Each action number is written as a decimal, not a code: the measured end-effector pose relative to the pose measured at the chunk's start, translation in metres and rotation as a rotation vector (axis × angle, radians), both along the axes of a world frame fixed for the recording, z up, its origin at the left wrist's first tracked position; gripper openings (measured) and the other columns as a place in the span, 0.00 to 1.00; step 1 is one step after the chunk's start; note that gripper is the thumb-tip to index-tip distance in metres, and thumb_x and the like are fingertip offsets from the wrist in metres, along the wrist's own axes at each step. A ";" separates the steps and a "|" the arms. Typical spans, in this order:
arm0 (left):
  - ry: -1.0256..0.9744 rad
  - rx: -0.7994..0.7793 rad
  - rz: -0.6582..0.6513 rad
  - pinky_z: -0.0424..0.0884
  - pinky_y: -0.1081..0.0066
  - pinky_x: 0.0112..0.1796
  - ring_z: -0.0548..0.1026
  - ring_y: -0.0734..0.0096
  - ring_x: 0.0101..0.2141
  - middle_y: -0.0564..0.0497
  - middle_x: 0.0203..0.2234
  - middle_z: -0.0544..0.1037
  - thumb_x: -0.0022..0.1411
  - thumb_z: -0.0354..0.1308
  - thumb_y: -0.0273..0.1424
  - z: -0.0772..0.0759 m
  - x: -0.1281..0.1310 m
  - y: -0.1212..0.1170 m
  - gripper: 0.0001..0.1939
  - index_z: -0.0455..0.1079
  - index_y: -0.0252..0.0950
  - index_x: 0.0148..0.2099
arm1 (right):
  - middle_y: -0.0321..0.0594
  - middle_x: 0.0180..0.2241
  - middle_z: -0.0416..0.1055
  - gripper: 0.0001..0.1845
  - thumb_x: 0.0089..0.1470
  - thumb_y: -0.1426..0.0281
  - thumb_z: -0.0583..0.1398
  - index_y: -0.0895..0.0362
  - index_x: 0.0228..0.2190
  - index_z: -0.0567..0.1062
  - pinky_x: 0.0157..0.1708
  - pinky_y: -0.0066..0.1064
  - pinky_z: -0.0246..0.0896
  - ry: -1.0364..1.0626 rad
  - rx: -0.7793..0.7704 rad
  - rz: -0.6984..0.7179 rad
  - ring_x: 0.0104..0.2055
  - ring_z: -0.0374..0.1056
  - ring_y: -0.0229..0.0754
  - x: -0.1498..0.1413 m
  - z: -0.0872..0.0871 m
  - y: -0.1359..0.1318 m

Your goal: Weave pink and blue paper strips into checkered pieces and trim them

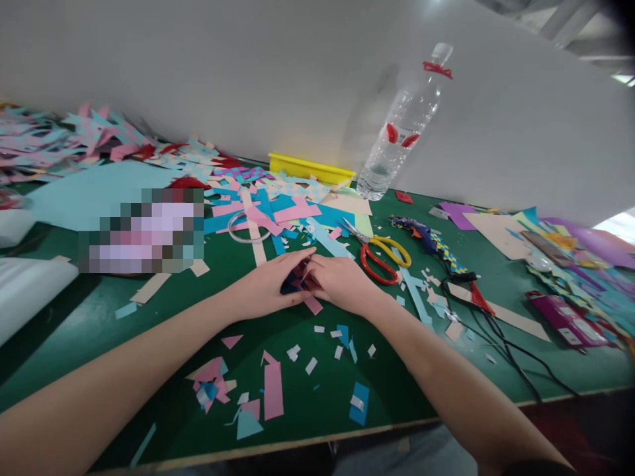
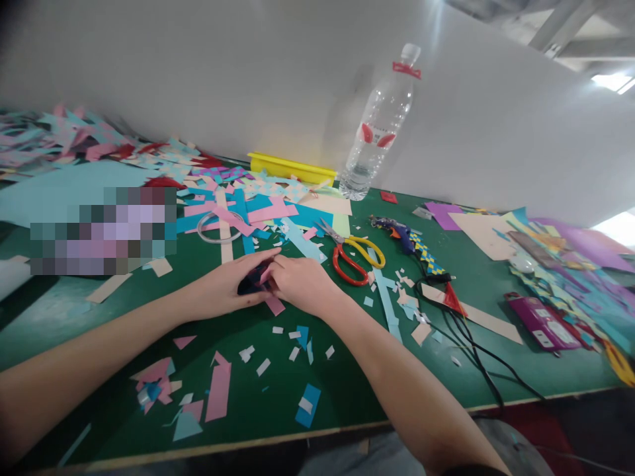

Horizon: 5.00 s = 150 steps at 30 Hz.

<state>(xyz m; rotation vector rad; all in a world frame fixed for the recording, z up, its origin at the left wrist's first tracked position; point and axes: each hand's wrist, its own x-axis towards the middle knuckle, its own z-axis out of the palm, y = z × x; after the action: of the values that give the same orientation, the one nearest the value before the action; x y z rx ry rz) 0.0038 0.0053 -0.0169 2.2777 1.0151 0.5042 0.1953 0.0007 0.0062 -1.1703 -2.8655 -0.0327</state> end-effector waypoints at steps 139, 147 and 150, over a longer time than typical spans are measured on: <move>0.251 0.359 -0.130 0.64 0.56 0.54 0.64 0.56 0.56 0.48 0.60 0.64 0.63 0.51 0.42 0.003 -0.016 0.006 0.22 0.66 0.40 0.57 | 0.36 0.32 0.74 0.07 0.55 0.70 0.58 0.55 0.28 0.77 0.43 0.36 0.49 0.425 -0.156 0.305 0.37 0.63 0.38 0.028 -0.007 0.003; 0.249 0.359 -0.132 0.63 0.55 0.55 0.64 0.56 0.56 0.47 0.60 0.63 0.63 0.52 0.42 0.002 -0.017 0.006 0.23 0.65 0.40 0.58 | 0.35 0.28 0.72 0.10 0.53 0.62 0.61 0.55 0.27 0.77 0.42 0.35 0.50 0.417 -0.179 0.302 0.35 0.62 0.38 0.029 -0.007 0.003; 0.235 0.349 -0.131 0.63 0.55 0.54 0.64 0.55 0.56 0.47 0.60 0.63 0.63 0.53 0.41 0.002 -0.017 0.007 0.23 0.65 0.41 0.58 | 0.35 0.27 0.70 0.14 0.54 0.59 0.60 0.55 0.27 0.78 0.41 0.34 0.50 0.413 -0.187 0.298 0.33 0.61 0.37 0.029 -0.006 0.002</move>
<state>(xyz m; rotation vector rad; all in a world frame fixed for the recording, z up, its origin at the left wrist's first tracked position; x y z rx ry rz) -0.0135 0.0121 -0.0149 2.7456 0.9368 0.3889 0.2245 0.0029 0.0006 -0.6575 -2.6699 0.4408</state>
